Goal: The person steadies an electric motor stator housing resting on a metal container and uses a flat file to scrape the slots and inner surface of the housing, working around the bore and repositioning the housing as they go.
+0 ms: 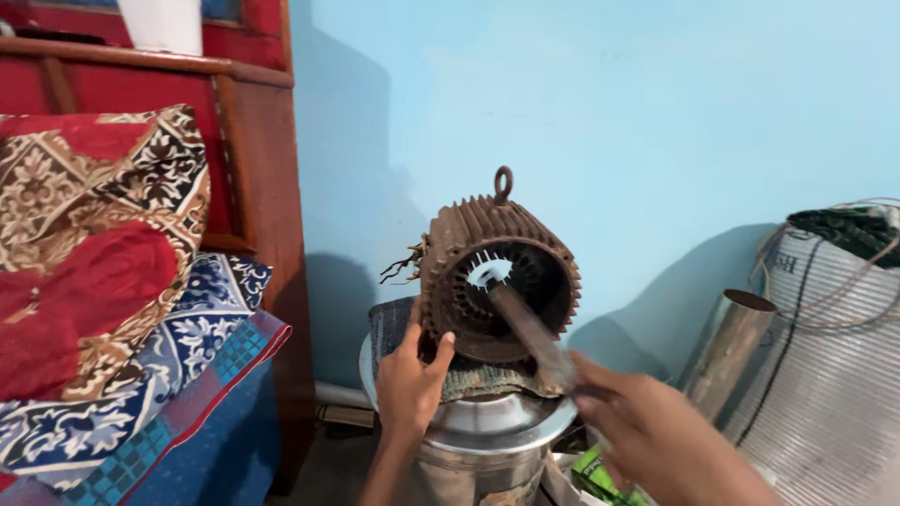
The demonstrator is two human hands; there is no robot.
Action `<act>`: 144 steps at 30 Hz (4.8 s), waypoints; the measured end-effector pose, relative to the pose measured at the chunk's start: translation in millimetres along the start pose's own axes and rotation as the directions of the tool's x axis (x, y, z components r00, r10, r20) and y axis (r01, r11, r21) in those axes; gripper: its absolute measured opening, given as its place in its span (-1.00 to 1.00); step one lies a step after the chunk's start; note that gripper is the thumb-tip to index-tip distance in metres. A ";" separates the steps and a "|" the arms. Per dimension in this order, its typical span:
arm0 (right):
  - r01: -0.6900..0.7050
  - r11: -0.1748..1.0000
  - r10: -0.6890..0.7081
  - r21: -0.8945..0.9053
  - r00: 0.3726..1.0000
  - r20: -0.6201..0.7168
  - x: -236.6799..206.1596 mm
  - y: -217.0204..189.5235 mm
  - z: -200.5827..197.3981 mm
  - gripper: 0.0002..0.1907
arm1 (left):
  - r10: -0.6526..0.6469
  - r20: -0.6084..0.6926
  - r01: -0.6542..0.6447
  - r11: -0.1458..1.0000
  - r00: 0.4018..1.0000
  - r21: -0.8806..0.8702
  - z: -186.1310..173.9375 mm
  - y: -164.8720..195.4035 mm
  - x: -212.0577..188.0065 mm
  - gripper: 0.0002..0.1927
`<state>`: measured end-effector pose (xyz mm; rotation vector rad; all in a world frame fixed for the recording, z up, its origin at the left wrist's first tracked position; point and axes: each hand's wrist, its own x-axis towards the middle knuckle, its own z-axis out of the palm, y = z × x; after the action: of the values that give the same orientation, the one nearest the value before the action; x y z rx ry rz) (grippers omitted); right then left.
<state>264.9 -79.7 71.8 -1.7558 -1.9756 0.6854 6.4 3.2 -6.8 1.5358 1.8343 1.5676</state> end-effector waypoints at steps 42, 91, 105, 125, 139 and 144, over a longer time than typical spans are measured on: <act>0.257 0.754 -0.124 0.604 0.960 -0.253 183.9 -68.0 104.9 -0.83 | -0.013 0.023 0.011 0.996 1.000 0.084 -1.4 1.5 3.3 -0.22; 0.211 0.738 -0.115 0.641 0.975 -0.188 208.6 -67.3 98.5 -0.77 | 0.070 -0.017 -0.070 0.998 0.997 0.001 -4.4 6.7 -0.9 -0.25; 0.224 0.782 -0.130 0.582 0.971 -0.200 172.2 -60.4 77.1 -0.80 | 0.056 0.004 -0.056 0.998 0.998 0.024 -4.1 6.0 -0.1 -0.24; 0.254 0.961 -0.208 0.113 0.926 -0.315 138.9 -96.3 76.3 -0.70 | -0.020 0.039 0.017 0.998 0.999 0.067 -4.7 7.6 -0.9 -0.24; 0.268 0.595 -0.192 0.757 0.963 -0.190 154.3 -66.8 101.5 -0.80 | 0.003 0.019 -0.003 1.000 1.000 0.015 -2.7 4.8 0.9 -0.23; 0.040 0.312 -0.097 0.949 0.995 -0.010 206.3 -81.3 104.2 -0.85 | 0.079 -0.035 -0.078 0.997 0.996 0.006 -2.8 1.7 1.8 -0.25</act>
<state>112.6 108.4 33.9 -0.8469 -1.1030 1.4818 4.5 2.9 -3.6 1.6105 1.8183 1.6364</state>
